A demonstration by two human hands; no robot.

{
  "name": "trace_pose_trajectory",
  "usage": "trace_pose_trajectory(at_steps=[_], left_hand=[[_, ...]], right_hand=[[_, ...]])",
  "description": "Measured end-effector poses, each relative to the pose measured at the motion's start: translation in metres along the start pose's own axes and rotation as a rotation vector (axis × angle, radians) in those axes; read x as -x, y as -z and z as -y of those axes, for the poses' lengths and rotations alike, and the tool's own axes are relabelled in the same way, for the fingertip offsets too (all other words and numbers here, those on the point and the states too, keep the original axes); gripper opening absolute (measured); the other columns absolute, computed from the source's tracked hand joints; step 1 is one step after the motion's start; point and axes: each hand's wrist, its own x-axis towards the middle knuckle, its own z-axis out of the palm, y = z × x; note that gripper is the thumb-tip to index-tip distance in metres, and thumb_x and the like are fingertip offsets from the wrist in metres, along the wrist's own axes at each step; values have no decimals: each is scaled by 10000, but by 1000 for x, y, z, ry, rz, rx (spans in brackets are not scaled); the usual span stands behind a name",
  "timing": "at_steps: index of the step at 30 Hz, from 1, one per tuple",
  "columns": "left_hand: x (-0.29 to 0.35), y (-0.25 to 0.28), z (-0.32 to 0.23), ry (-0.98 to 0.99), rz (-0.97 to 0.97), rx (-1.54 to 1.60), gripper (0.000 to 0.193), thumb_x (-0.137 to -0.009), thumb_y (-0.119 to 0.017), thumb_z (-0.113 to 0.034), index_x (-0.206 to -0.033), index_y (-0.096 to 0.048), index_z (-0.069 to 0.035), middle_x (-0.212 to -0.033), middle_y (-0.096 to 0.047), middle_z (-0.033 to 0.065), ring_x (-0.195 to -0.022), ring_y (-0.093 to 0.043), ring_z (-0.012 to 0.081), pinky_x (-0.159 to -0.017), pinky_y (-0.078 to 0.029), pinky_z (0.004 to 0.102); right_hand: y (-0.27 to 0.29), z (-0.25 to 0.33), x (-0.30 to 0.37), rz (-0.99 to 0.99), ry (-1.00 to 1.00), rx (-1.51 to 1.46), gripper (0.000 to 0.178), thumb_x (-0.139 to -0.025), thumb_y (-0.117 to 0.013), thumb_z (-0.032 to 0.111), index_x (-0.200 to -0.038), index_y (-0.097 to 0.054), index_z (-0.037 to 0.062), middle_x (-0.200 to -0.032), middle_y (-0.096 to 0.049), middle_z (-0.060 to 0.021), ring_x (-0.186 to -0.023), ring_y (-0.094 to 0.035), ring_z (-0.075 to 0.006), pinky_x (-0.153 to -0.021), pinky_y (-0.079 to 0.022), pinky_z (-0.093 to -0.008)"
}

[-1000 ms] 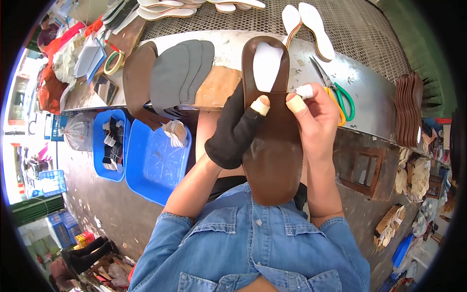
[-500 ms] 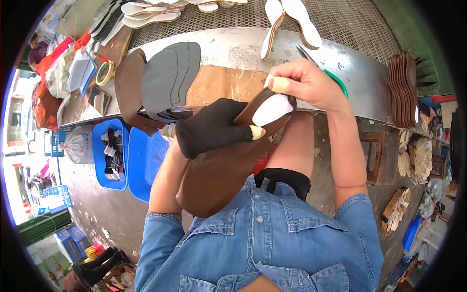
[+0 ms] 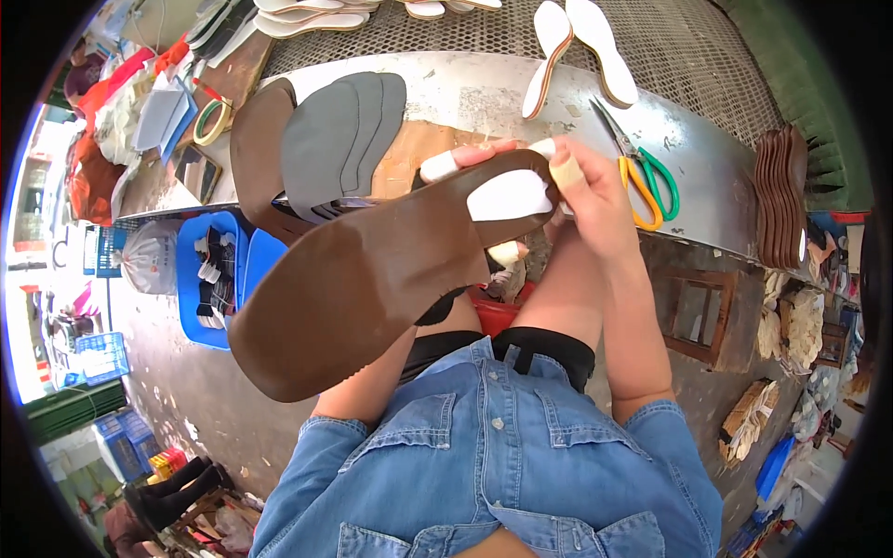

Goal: The recorder is assembling and prepping shoe soles and insoles using adhesive and a cleaning sponge.

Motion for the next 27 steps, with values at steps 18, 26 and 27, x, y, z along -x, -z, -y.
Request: trace_pose_trajectory(at_steps=[18,26,27], left_hand=[[4,3,0,386,-374,674,830,-587,-835,-75,-1282,-382,-46,-1293,-435,218,-1196,-460,292,-986,-417,423],[10,-9,-21,69,-29,-62,807,-577,-861,-174,-1238,-429,-8,-1242,-504,181,-1150,-503,267,-958,-429,396],[9,-13,-25,77,-15,-189,795,-581,-859,-184,-1229,-436,-1,-1226,-520,173,-1140,-511,261,-958,-429,388]], right_hand=[[-28,-11,28,-23,-63,-402,193,-922,-537,206,-992,-517,28,-771,-589,-4,-534,-484,-14,-415,-334,-155],[5,-4,13,196,-112,-247,164,-907,-554,164,-901,-556,0,-748,-582,0,-588,-477,-21,-497,-384,-184],[2,1,11,197,-80,-50,178,-904,-558,164,-861,-572,-8,-719,-569,10,-599,-464,-19,-517,-391,-193]])
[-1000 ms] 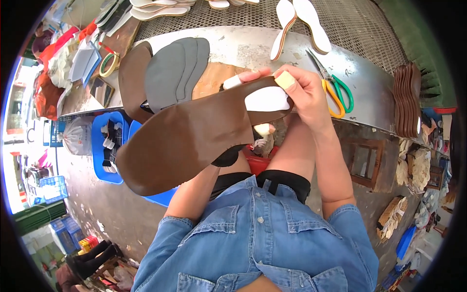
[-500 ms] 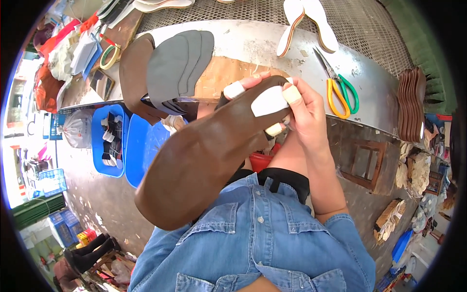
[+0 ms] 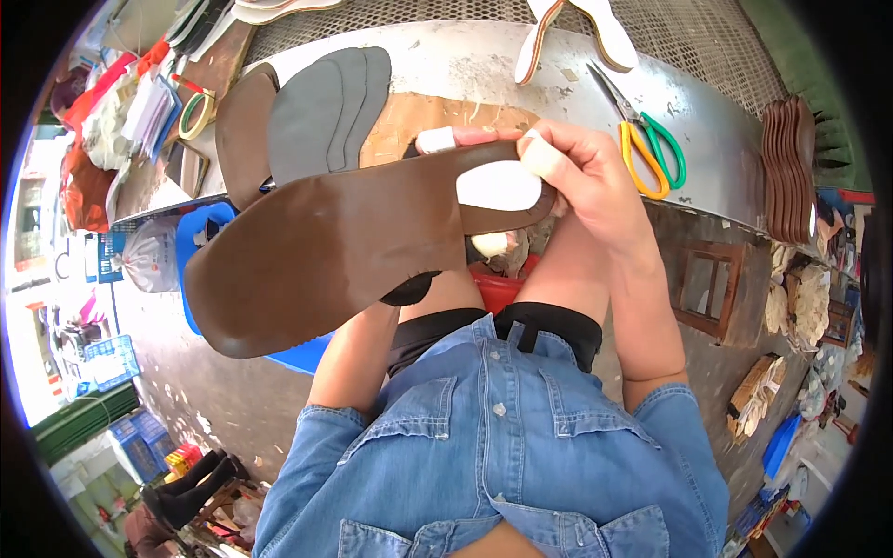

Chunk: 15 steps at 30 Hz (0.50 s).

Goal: The recorder is assembling and prepping shoe soles and insoles using adhesive and a cleaning sponge.

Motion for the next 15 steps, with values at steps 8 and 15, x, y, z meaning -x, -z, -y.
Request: trace_pose_trajectory(at_steps=[8,15], left_hand=[[-9,6,5,127,-113,51,808,-581,-862,-292,-1211,-455,8,-1189,-548,167,-1102,-537,247,-938,-444,348],[-17,8,-1,365,-57,163,912,-586,-852,-267,-1305,-369,20,-1235,-529,158,-1133,-512,244,-954,-428,362]], right_hand=[[3,-18,2,-149,-24,-191,310,-929,-505,295,-888,-608,6,-644,-544,14,-529,-465,-34,-443,-352,-184],[-5,-12,6,-180,-87,-285,204,-896,-533,175,-912,-588,-21,-707,-593,-53,-453,-483,-81,-401,-378,-183]])
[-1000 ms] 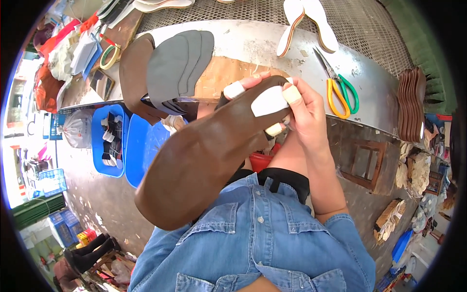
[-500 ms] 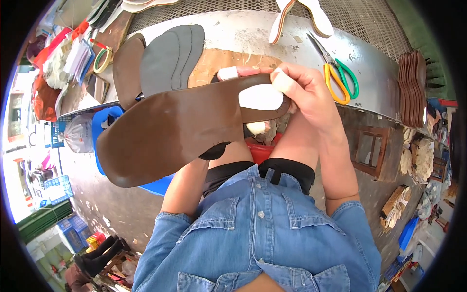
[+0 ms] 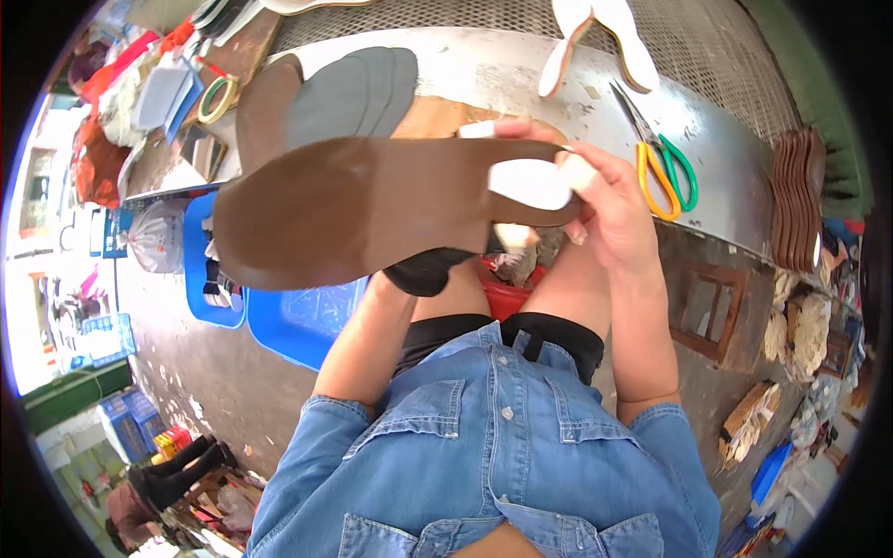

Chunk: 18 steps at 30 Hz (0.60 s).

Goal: The recorder is assembling and prepping shoe soles and insoles using adhesive and a cleaning sponge.

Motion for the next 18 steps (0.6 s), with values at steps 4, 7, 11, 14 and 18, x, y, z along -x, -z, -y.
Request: trace_pose_trajectory(at_steps=[4,7,11,14,18], left_hand=[[6,8,21,-217,-70,211,675,-743,-727,-299,-1264,-405,-15,-1111,-553,84,-963,-564,189,-793,-482,306],[6,16,15,-294,-355,269,370,-877,-598,-260,-1140,-473,-31,-956,-541,39,-834,-542,124,-691,-460,283],[-2,15,-2,-233,-324,168,313,-874,-591,-161,-1141,-503,-24,-1024,-571,38,-909,-552,112,-753,-452,248],[3,9,6,-213,-272,6,311,-865,-562,-99,-1159,-502,-19,-1054,-580,46,-932,-554,115,-770,-453,249],[11,-2,8,-96,-173,-101,329,-857,-538,-76,-1175,-494,-4,-1057,-590,56,-938,-550,111,-790,-449,256]], right_hand=[[11,-20,5,-124,111,-131,202,-887,-547,149,-1022,-550,-1,-767,-609,-56,-509,-543,-106,-459,-454,-234],[3,-38,18,-202,221,-2,187,-887,-555,160,-932,-581,-19,-763,-616,-60,-580,-570,-97,-451,-437,-207],[27,-36,27,-27,81,210,251,-856,-622,192,-997,-605,-14,-870,-614,-39,-746,-556,-78,-632,-441,-207],[10,-9,5,-84,76,149,342,-799,-684,162,-1074,-577,-12,-900,-619,-39,-758,-560,-78,-648,-451,-209],[-3,-2,-14,21,140,165,340,-784,-686,87,-1089,-564,1,-889,-619,-20,-761,-572,-69,-640,-469,-212]])
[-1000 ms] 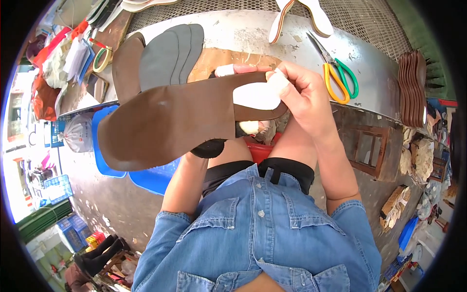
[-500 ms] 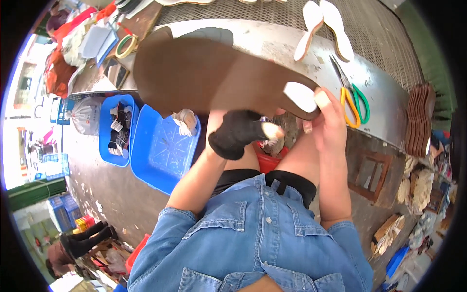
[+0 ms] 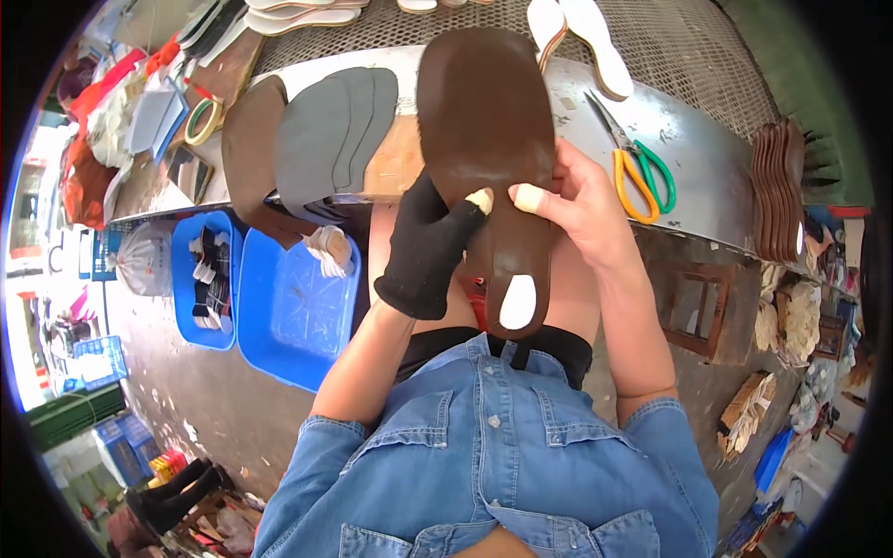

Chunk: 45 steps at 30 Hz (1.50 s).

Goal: The recorder is assembling and prepping shoe soles and insoles using adhesive and a cleaning sponge.

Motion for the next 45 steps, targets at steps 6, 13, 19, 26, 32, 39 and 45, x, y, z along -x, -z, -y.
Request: trace_pose_trajectory(at_steps=[6,13,19,26,32,39,45], left_hand=[[7,-1,-1,49,109,32,331,-860,-538,-81,-1177,-496,4,-1081,-583,57,-971,-534,109,-821,-439,257],[11,-1,2,83,99,27,363,-870,-536,-125,-1206,-476,0,-1096,-570,59,-980,-519,116,-836,-430,261],[9,-4,0,92,116,-5,354,-861,-550,-142,-1179,-507,7,-1066,-582,63,-978,-518,122,-847,-420,271],[3,4,-3,82,-6,5,329,-886,-541,-156,-1162,-509,20,-1047,-591,59,-922,-534,110,-792,-437,250],[0,-3,3,24,-56,31,321,-894,-540,-162,-1158,-508,17,-1029,-591,62,-901,-530,107,-769,-432,249],[-18,10,14,-187,-233,-96,254,-878,-567,-163,-1070,-525,-2,-951,-585,56,-788,-522,99,-691,-444,249],[-1,-17,-3,-254,-192,-107,383,-800,-653,-126,-1133,-514,1,-984,-606,66,-864,-588,134,-722,-490,257]], right_hand=[[31,20,-21,-46,33,165,232,-792,-687,95,-983,-574,28,-873,-625,-6,-734,-582,-43,-589,-463,-183],[8,6,-12,38,191,175,480,-705,-749,62,-1105,-495,-13,-976,-625,-77,-906,-597,-126,-804,-483,-278],[16,13,-52,-254,47,282,269,-801,-682,153,-972,-554,-11,-852,-657,-58,-785,-608,-77,-674,-487,-226],[-12,-3,-8,-90,112,75,254,-862,-618,174,-1037,-560,-1,-756,-595,5,-642,-519,-24,-567,-400,-204],[4,-4,-16,-132,-19,54,207,-898,-567,227,-969,-578,33,-768,-578,39,-611,-494,-9,-509,-364,-169],[-10,-5,1,-94,85,114,253,-811,-625,9,-1050,-554,-38,-956,-632,-68,-848,-583,-83,-747,-493,-236],[-36,4,9,-270,480,820,359,-679,-728,81,-1005,-583,33,-747,-532,-110,-697,-589,-293,-620,-479,-332]])
